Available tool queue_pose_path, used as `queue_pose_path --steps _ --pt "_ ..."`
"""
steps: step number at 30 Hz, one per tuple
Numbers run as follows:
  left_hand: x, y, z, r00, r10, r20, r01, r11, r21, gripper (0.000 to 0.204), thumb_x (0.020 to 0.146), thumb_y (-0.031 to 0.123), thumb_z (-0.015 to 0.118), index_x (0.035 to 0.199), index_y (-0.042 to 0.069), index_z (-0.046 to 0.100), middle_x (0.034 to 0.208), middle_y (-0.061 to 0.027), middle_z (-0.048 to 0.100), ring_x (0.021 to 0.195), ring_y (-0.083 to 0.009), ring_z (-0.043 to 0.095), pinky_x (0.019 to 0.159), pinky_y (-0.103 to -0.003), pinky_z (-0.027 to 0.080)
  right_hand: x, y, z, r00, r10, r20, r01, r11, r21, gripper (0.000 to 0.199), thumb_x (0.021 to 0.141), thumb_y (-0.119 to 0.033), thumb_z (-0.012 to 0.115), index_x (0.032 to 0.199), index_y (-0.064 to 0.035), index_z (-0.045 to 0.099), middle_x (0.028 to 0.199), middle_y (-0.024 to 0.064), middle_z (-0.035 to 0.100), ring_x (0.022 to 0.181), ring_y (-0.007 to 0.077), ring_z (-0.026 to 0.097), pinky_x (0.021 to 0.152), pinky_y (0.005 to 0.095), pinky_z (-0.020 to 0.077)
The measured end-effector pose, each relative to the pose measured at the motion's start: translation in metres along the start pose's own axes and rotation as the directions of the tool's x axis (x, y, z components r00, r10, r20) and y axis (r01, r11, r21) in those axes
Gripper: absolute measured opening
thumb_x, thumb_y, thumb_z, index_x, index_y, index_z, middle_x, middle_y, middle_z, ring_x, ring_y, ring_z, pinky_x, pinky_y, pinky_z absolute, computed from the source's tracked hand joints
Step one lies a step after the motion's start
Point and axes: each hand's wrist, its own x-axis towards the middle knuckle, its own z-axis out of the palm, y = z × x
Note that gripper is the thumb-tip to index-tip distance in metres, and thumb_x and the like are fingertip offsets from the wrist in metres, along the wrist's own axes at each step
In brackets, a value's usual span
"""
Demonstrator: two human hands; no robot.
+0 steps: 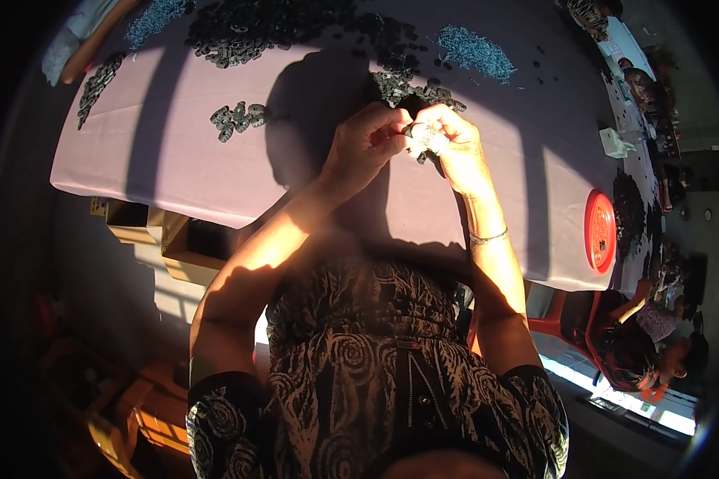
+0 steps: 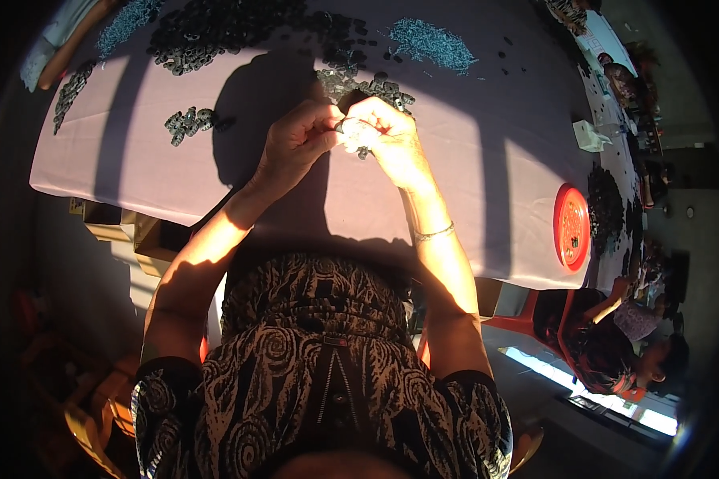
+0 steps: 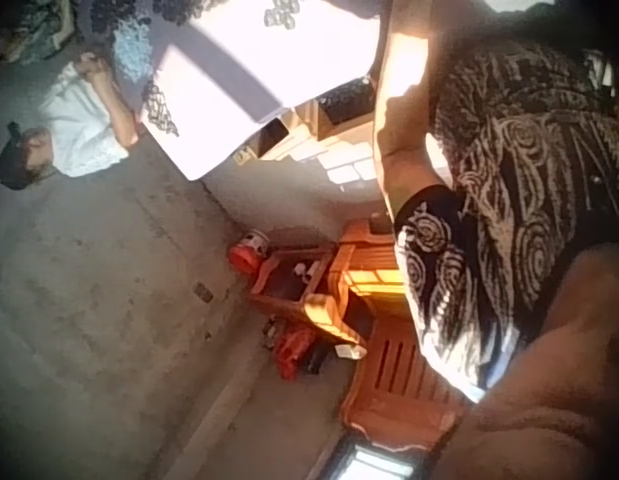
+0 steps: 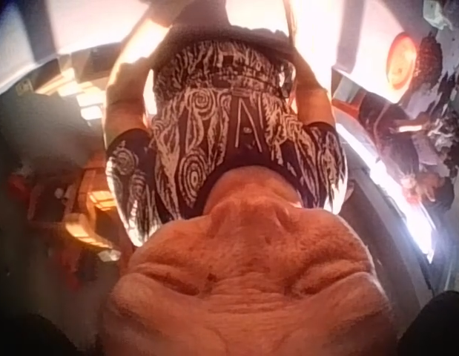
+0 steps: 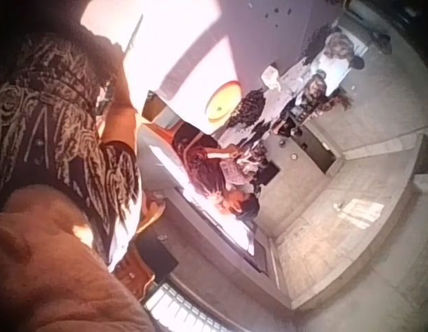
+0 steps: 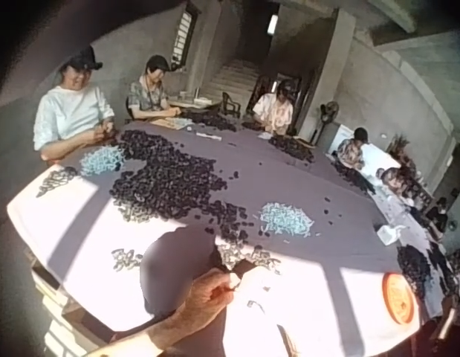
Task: The person assembles small craft items by hand by attaching small components to larger bead-like objects.
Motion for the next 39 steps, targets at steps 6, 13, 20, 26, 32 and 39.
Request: queue_pose_path --steps 6,13,20,26,32,39 --pt "0.003 0.003 0.003 1.0 0.009 -0.013 -0.007 0.995 0.101 0.021 0.077 -0.003 0.066 0.096 0.001 0.063 0.078 -0.0018 0.057 0.066 -0.006 0.053 0.06 -0.021 0.046 -0.001 0.005 -0.009 0.999 0.047 0.011 -0.047 0.997 0.062 0.007 0.089 -0.006 0.061 0.095 -0.0018 0.062 0.081 0.0026 0.064 0.07 0.0087 0.06 0.063 0.0223 0.0486" --pt "-0.002 0.004 0.008 0.998 0.045 -0.04 -0.04 0.994 0.104 0.021 0.079 -0.005 0.063 0.098 0.003 0.06 0.079 0.0014 0.052 0.067 -0.0039 0.049 0.06 -0.019 0.043 -0.008 0.005 -0.014 0.993 0.11 0.041 -0.11 0.994 -0.014 0.014 0.089 -0.002 0.053 0.099 0.0005 0.064 0.084 0.0049 0.065 0.072 0.0112 0.062 0.065 0.0244 0.0505" --pt "-0.003 0.003 -0.012 0.986 0.153 -0.069 -0.128 0.952 0.278 0.018 0.083 -0.004 0.06 0.1 0.003 0.063 0.077 -0.0005 0.048 0.064 -0.0067 0.046 0.056 -0.02 0.038 -0.009 -0.004 -0.002 0.993 0.043 -0.11 -0.041 0.999 0.014 0.014 0.093 0.0 0.05 0.1 0.0001 0.062 0.082 0.0065 0.065 0.068 0.0116 0.061 0.063 0.0256 0.0521" --pt "0.002 -0.012 -0.003 0.992 -0.052 -0.116 0.062 0.995 0.081 0.014 0.088 0.005 0.062 0.102 0.006 0.062 0.081 0.0019 0.057 0.068 -0.0032 0.052 0.056 -0.018 0.043 -0.008 0.002 -0.025 0.972 -0.02 -0.232 0.045 0.994 0.1 0.012 0.095 -0.004 0.048 0.094 -0.0022 0.06 0.077 0.0041 0.06 0.06 0.0067 0.051 0.053 0.02 0.0444" --pt "-0.001 -0.012 -0.004 0.982 -0.153 -0.11 0.171 0.968 0.185 0.015 0.089 0.007 0.062 0.104 0.004 0.06 0.085 0.0006 0.062 0.073 -0.0046 0.057 0.059 -0.019 0.044 -0.005 0.008 -0.027 0.965 -0.061 -0.254 0.082 0.994 0.074 0.007 0.092 -0.005 0.057 0.094 0.0001 0.061 0.071 0.0042 0.061 0.055 0.0073 0.051 0.051 0.0199 0.0426" --pt "-0.001 -0.004 -0.001 0.967 -0.233 -0.104 0.24 0.968 0.066 0.016 0.091 0.006 0.059 0.107 0.004 0.059 0.088 -0.0004 0.062 0.074 -0.006 0.057 0.061 -0.02 0.044 -0.011 0.007 -0.033 0.945 0.0 -0.328 0.057 0.985 0.163 0.007 0.091 -0.006 0.059 0.096 -0.0018 0.062 0.07 0.0037 0.06 0.054 0.0069 0.05 0.049 0.02 0.0412"
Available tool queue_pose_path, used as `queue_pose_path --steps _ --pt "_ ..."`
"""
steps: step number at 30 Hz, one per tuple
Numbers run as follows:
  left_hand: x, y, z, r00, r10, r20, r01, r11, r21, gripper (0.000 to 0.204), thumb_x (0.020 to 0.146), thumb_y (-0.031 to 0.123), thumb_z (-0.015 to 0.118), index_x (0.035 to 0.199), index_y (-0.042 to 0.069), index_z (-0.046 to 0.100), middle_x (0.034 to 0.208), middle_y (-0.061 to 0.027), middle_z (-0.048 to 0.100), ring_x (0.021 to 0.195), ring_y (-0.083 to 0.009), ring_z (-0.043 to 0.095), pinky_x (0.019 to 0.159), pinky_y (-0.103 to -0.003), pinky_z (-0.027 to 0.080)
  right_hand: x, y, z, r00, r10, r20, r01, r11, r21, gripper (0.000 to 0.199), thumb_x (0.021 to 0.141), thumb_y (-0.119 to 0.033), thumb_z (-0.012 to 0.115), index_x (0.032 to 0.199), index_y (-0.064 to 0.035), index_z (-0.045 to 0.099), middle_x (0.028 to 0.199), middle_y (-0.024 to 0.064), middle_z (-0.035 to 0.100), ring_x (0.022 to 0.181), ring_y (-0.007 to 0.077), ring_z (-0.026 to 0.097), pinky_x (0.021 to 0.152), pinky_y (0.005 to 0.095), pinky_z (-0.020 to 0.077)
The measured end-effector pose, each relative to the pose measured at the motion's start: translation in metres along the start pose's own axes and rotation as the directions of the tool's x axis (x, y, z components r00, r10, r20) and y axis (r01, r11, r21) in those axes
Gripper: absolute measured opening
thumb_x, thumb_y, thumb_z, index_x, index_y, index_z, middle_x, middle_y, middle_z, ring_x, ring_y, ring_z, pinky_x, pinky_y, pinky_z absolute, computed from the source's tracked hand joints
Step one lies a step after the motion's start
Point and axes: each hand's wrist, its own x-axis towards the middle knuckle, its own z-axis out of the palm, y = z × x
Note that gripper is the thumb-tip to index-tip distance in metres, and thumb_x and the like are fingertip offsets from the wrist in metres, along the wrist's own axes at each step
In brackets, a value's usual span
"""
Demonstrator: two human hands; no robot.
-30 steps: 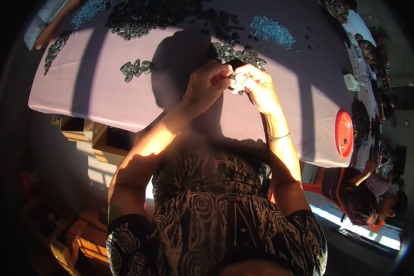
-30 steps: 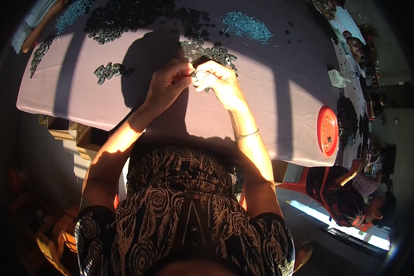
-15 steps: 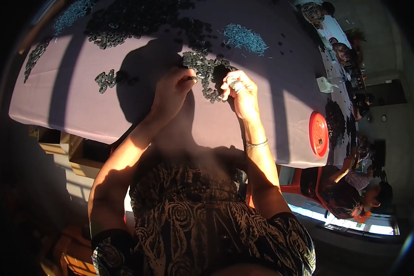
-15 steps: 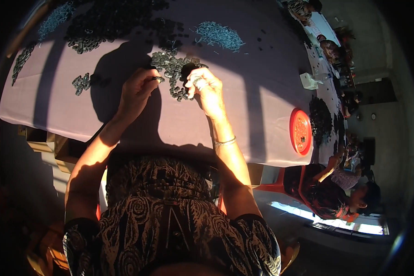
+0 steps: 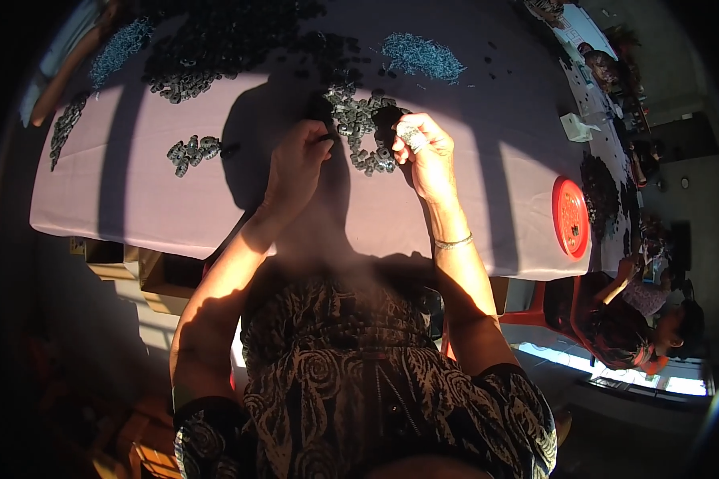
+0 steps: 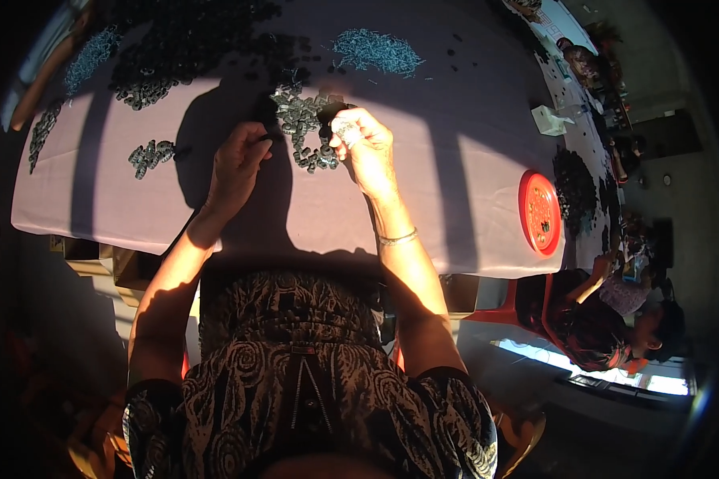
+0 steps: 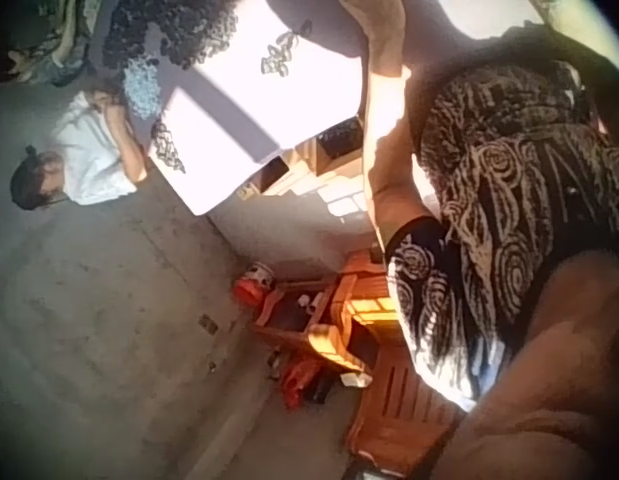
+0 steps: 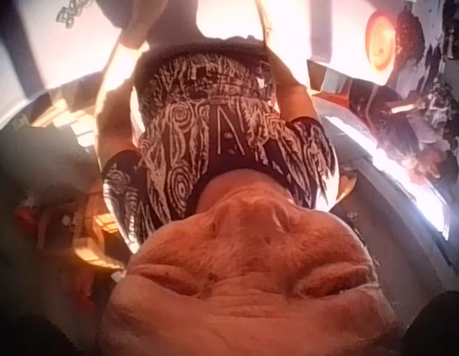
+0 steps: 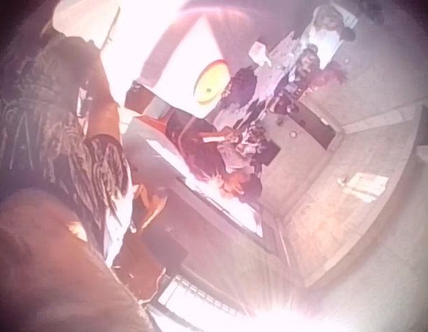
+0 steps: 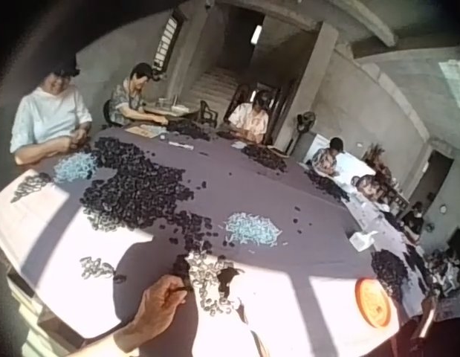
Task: The person assembles small craft items by hand by attaching small components to larger bead-like objects.
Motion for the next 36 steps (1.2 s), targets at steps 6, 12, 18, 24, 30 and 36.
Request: queue_pose_path --steps 6,12,18,24,30,36 --pt "-0.001 -0.002 -0.008 0.99 0.128 0.056 -0.137 0.967 0.214 0.018 0.09 0.004 0.057 0.108 0.003 0.06 0.087 -0.0028 0.059 0.074 -0.0088 0.058 0.066 -0.023 0.046 0.0 0.004 0.003 0.999 -0.028 0.04 0.029 0.999 -0.014 0.007 0.091 -0.005 0.06 0.097 -0.0014 0.062 0.07 0.0025 0.06 0.055 0.0055 0.05 0.05 0.0197 0.0418" --pt "0.0 -0.001 -0.003 0.993 0.115 0.026 -0.118 0.971 0.208 0.016 0.091 0.004 0.056 0.107 0.002 0.06 0.087 -0.0042 0.059 0.075 -0.0094 0.059 0.068 -0.022 0.047 -0.003 0.006 0.001 0.995 -0.067 0.071 0.082 0.97 -0.228 0.005 0.091 -0.006 0.06 0.09 -0.0039 0.065 0.067 -0.0042 0.056 0.055 0.0013 0.046 0.049 0.0172 0.036" --pt "0.002 -0.003 -0.004 0.991 0.128 0.047 -0.134 0.977 0.169 0.016 0.091 0.004 0.058 0.107 0.001 0.059 0.092 -0.004 0.06 0.077 -0.0093 0.06 0.07 -0.022 0.049 -0.008 -0.003 0.011 0.998 -0.038 0.058 0.057 0.928 -0.369 0.006 0.09 -0.007 0.062 0.088 -0.0042 0.067 0.063 -0.0079 0.053 0.05 -0.0001 0.041 0.046 0.0178 0.0329" --pt "0.002 -0.008 -0.004 0.986 0.161 0.041 -0.166 0.962 0.215 0.018 0.09 0.003 0.059 0.107 0.001 0.059 0.09 -0.0046 0.061 0.076 -0.0091 0.06 0.069 -0.022 0.049 -0.007 -0.003 0.008 0.997 -0.05 0.054 0.068 0.914 -0.4 0.01 0.091 -0.012 0.061 0.091 -0.0045 0.068 0.061 -0.0072 0.053 0.049 0.0 0.04 0.045 0.0177 0.031" --pt "-0.001 -0.009 -0.005 0.99 0.138 0.031 -0.141 0.972 0.187 0.017 0.09 0.003 0.059 0.106 0.0 0.059 0.089 -0.0045 0.061 0.077 -0.0086 0.06 0.069 -0.022 0.049 -0.01 -0.011 0.011 0.998 0.059 0.033 -0.05 0.974 -0.222 0.01 0.092 -0.011 0.061 0.09 -0.0038 0.067 0.057 -0.0074 0.049 0.044 -0.0006 0.034 0.04 0.0175 0.0231" --pt "0.001 -0.009 -0.005 0.987 0.143 0.067 -0.152 0.976 0.154 0.016 0.091 0.006 0.061 0.105 0.001 0.059 0.088 -0.0027 0.061 0.076 -0.0074 0.059 0.066 -0.022 0.048 -0.007 -0.006 0.004 1.0 0.014 0.006 -0.012 0.982 -0.191 0.007 0.09 -0.01 0.063 0.089 -0.0037 0.065 0.055 -0.0071 0.046 0.043 -0.0003 0.032 0.039 0.0179 0.0196"
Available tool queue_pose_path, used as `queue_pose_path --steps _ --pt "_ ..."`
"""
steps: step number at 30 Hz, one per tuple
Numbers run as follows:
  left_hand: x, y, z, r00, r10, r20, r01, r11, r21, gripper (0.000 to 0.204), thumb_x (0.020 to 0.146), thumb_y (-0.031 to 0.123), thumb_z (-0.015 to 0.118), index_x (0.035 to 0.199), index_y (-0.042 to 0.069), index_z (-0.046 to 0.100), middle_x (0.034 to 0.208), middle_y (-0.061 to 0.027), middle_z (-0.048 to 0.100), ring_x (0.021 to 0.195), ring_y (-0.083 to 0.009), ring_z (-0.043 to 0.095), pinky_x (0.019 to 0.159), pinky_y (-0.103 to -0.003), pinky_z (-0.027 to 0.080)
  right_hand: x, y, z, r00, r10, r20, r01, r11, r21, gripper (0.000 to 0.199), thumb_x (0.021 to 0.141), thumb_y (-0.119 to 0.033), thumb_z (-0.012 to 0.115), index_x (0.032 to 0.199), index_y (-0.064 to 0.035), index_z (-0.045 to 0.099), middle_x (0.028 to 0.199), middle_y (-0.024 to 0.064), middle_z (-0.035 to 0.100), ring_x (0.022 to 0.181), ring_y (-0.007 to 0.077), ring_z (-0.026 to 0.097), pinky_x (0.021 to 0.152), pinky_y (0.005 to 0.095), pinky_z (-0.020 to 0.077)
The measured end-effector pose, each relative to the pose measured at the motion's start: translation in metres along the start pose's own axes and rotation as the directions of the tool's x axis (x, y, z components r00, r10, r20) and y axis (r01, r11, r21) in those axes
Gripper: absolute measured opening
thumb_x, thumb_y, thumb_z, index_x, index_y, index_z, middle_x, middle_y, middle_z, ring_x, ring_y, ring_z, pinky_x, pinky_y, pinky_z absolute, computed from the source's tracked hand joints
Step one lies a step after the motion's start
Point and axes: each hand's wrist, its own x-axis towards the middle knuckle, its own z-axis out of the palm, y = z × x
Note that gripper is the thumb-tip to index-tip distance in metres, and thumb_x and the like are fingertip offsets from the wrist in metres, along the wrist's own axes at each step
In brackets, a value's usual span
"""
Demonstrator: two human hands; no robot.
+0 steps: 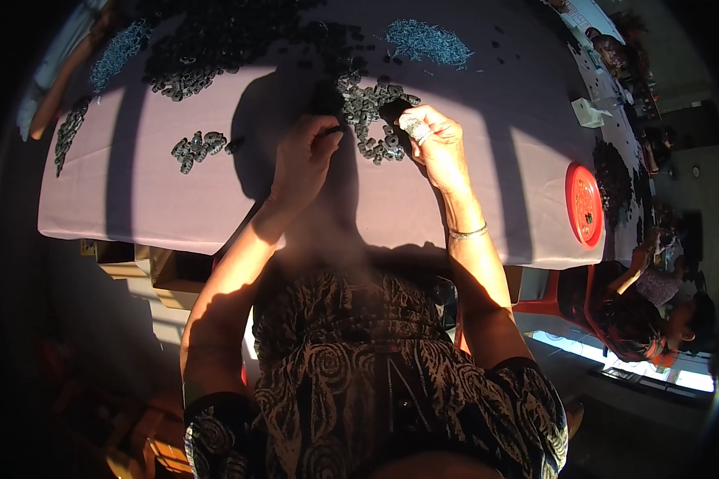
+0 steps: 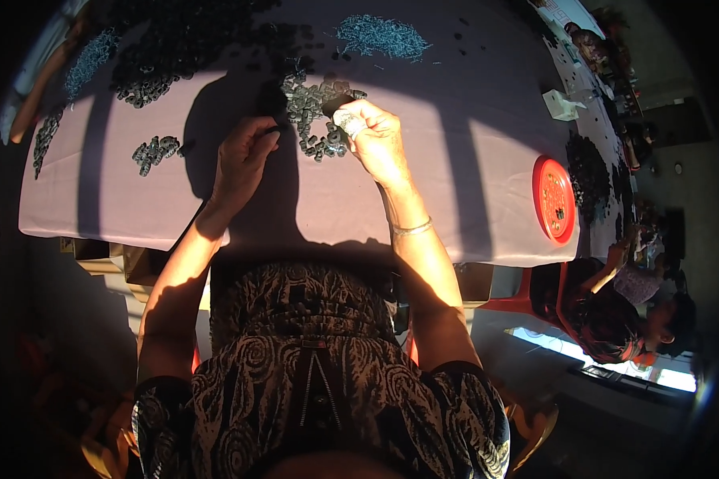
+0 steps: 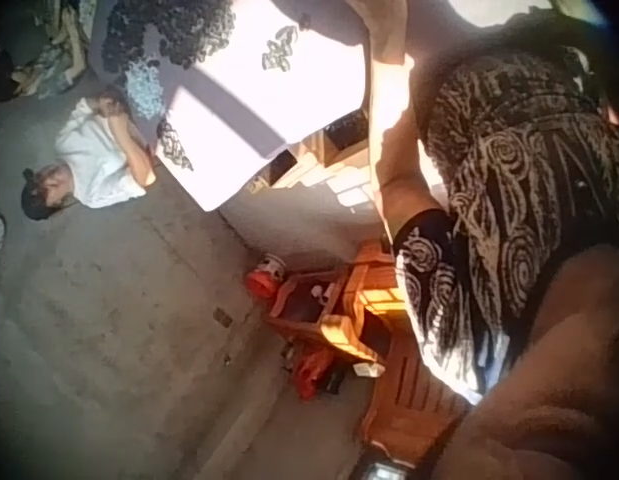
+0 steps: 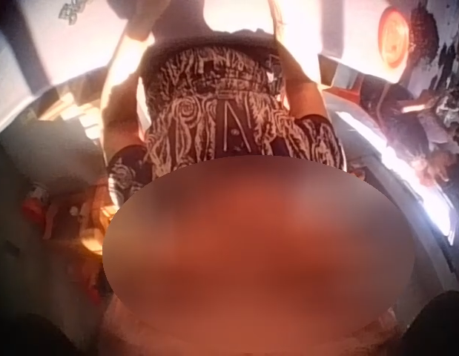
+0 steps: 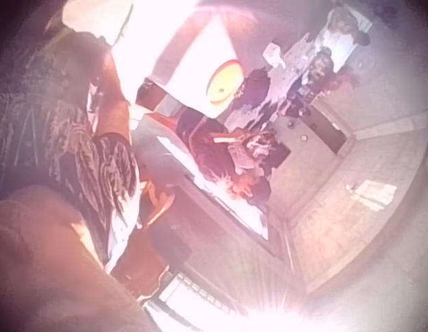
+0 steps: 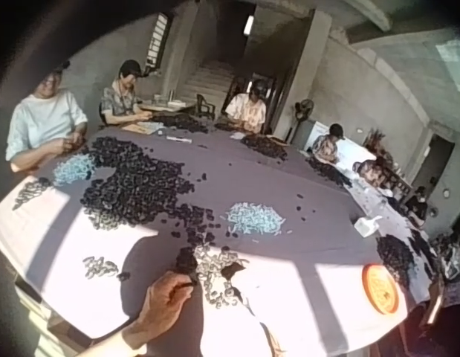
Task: The person assembles small craft items by hand by attaching small components to larger bead-like objects.
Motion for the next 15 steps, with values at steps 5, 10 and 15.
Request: queue_pose_path --steps 5,10,15 --pt "0.0 0.003 -0.005 0.995 -0.086 -0.052 0.079 0.987 -0.137 0.016 0.09 0.008 0.063 0.105 0.003 0.06 0.088 -0.0007 0.063 0.076 -0.0055 0.058 0.061 -0.02 0.045 0.0 -0.001 -0.001 1.0 0.025 -0.016 -0.025 0.999 0.037 0.007 0.09 -0.007 0.061 0.086 -0.0051 0.066 0.06 -0.0073 0.05 0.048 -0.0003 0.037 0.043 0.0166 0.0274" --pt "0.001 0.005 -0.009 0.987 -0.152 -0.061 0.141 0.979 -0.146 0.017 0.089 0.01 0.065 0.105 0.005 0.062 0.086 0.0005 0.064 0.076 -0.0045 0.058 0.061 -0.02 0.044 0.001 -0.005 -0.015 0.999 0.048 0.012 -0.049 0.999 0.016 0.005 0.089 -0.007 0.062 0.088 -0.0055 0.067 0.063 -0.0061 0.053 0.052 -0.0004 0.04 0.045 0.0168 0.0285" --pt "0.003 0.008 -0.004 0.989 -0.117 -0.09 0.103 0.984 -0.145 0.013 0.084 0.004 0.067 0.097 0.002 0.065 0.08 -0.0041 0.061 0.069 -0.0088 0.058 0.061 -0.022 0.046 -0.005 -0.017 -0.03 0.972 0.007 0.236 0.089 0.915 -0.393 0.002 0.084 -0.003 0.067 0.086 -0.0035 0.067 0.074 -0.0043 0.058 0.067 0.0044 0.05 0.058 0.0215 0.0411"
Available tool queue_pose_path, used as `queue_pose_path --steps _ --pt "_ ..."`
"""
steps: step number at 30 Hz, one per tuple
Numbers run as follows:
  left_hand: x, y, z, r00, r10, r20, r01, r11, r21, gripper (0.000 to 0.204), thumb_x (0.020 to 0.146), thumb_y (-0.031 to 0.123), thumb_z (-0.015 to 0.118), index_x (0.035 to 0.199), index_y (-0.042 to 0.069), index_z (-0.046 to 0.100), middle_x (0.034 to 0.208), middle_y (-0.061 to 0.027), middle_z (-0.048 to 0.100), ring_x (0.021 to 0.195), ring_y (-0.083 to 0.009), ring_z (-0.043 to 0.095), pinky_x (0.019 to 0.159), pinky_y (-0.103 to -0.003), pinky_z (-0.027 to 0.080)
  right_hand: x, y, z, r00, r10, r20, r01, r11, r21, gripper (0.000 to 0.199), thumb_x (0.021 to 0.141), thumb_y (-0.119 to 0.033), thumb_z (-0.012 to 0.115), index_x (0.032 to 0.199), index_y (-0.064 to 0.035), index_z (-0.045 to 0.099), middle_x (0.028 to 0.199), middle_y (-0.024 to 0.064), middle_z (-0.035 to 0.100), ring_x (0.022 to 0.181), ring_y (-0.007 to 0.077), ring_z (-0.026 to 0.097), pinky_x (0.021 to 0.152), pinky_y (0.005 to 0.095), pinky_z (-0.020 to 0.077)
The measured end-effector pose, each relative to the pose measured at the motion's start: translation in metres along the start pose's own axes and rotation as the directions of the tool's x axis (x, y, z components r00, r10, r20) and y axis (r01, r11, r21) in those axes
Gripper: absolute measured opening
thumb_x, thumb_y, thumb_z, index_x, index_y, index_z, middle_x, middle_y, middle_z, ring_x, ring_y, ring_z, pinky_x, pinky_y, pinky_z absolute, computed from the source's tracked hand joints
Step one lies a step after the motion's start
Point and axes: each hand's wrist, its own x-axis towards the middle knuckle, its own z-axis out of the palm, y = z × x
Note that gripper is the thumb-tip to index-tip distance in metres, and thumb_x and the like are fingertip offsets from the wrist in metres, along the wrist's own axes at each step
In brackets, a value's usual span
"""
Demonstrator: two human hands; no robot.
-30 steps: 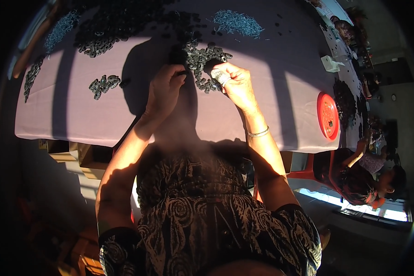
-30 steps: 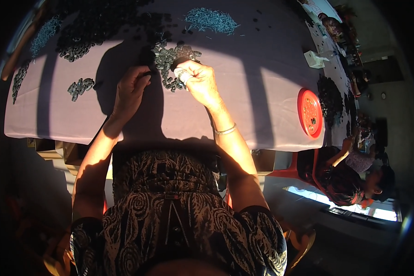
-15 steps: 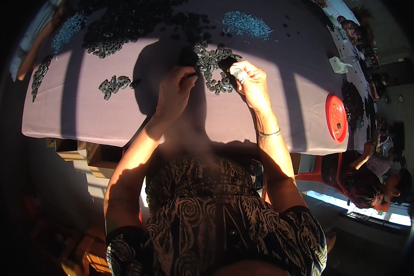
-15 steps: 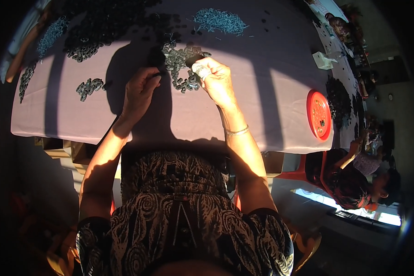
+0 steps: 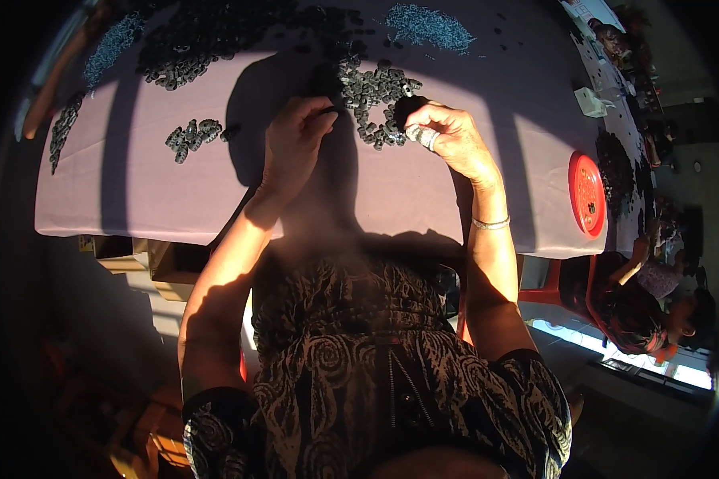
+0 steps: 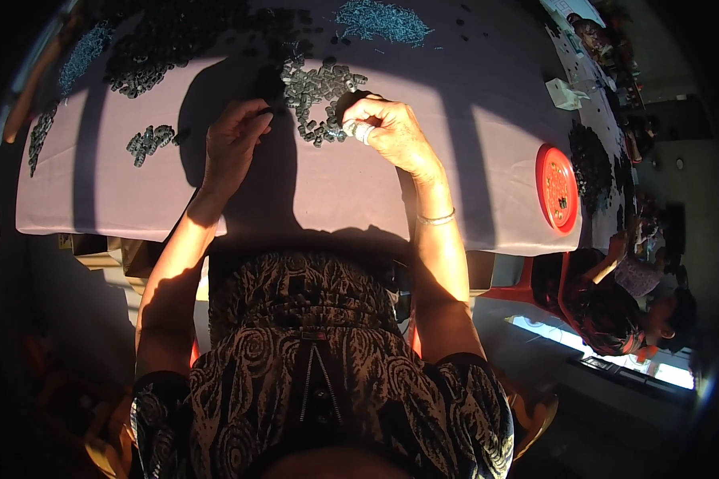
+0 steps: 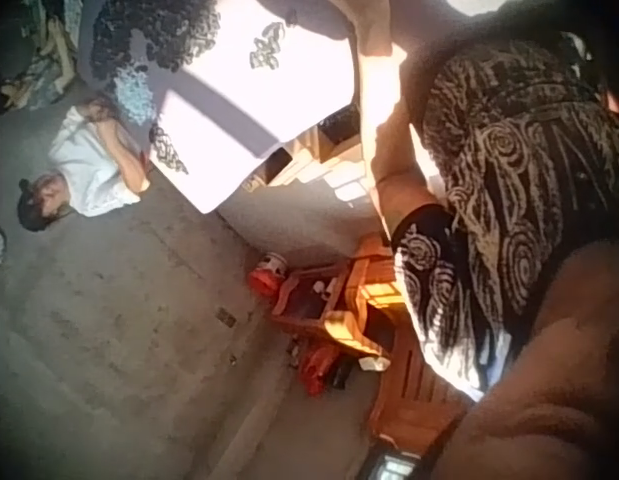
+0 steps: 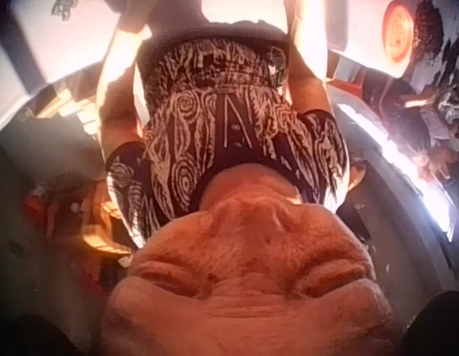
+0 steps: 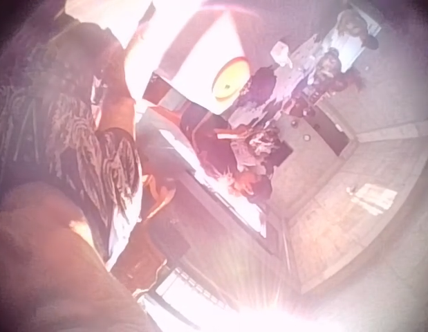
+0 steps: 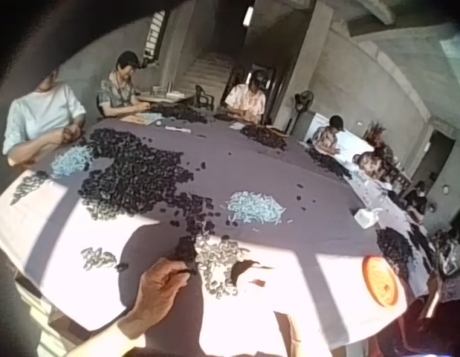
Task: The person assembles small craft items by hand by attaching small components to larger bead-like objects.
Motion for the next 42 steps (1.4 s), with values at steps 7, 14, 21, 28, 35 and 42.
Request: queue_pose_path --steps 7,14,21,28,35,42 --pt "0.0 -0.005 0.001 0.999 0.047 -0.009 -0.046 0.998 0.032 0.012 0.084 0.005 0.066 0.096 0.002 0.065 0.079 -0.0048 0.06 0.066 -0.009 0.057 0.06 -0.023 0.045 0.0 -0.008 0.015 0.994 -0.076 0.072 0.097 0.926 -0.364 0.013 0.077 0.001 0.072 0.087 -0.0039 0.064 0.075 -0.0015 0.054 0.067 0.009 0.048 0.061 0.0247 0.043" --pt "-0.002 -0.007 -0.002 0.997 0.062 0.041 -0.065 0.994 0.085 0.016 0.087 0.008 0.066 0.101 0.003 0.063 0.082 -0.0003 0.062 0.072 -0.0058 0.057 0.062 -0.02 0.045 0.001 0.002 0.018 0.995 -0.097 0.021 0.099 0.933 -0.346 0.012 0.074 0.004 0.068 0.08 -0.0022 0.06 0.073 0.0012 0.053 0.064 0.0106 0.049 0.059 0.0261 0.0426" --pt "-0.003 0.005 0.001 0.952 0.287 0.109 -0.307 0.902 0.305 0.015 0.083 0.004 0.067 0.098 0.003 0.065 0.085 -0.0037 0.057 0.07 -0.0118 0.055 0.061 -0.024 0.045 0.001 0.007 0.002 0.995 -0.093 -0.042 0.077 0.958 -0.276 0.009 0.079 -0.002 0.07 0.087 -0.0034 0.065 0.08 -0.0015 0.057 0.071 0.0073 0.053 0.063 0.0237 0.0452" --pt "-0.009 0.006 0.008 0.902 0.367 0.228 -0.432 0.768 0.473 0.026 0.076 0.0 0.064 0.1 0.006 0.06 0.089 -0.0098 0.054 0.076 -0.0287 0.059 0.063 -0.038 0.049 0.002 0.003 0.018 0.989 -0.146 0.01 0.134 0.875 -0.466 0.013 0.071 0.001 0.069 0.081 -0.0041 0.063 0.075 0.0076 0.057 0.064 0.0248 0.056 0.062 0.0345 0.0469" --pt "-0.006 0.015 0.019 0.909 0.387 0.152 -0.416 0.847 0.33 0.032 0.077 -0.003 0.064 0.108 0.004 0.059 0.088 -0.0087 0.055 0.072 -0.0218 0.056 0.063 -0.032 0.048 0.003 0.007 0.017 0.988 -0.142 -0.065 0.112 0.934 -0.338 0.011 0.069 0.004 0.064 0.075 -0.0029 0.058 0.071 0.001 0.055 0.065 0.0116 0.053 0.06 0.0265 0.0453" --pt "0.003 0.004 0.049 0.96 0.163 0.227 -0.151 0.986 -0.072 0.019 0.086 -0.001 0.062 0.105 0.001 0.061 0.09 -0.0022 0.063 0.08 -0.0061 0.057 0.067 -0.02 0.047 0.001 0.006 0.021 0.985 -0.109 -0.134 0.096 0.99 -0.099 0.01 0.074 0.006 0.064 0.078 -0.001 0.058 0.075 -0.0019 0.056 0.067 0.0045 0.048 0.061 0.0209 0.0424"
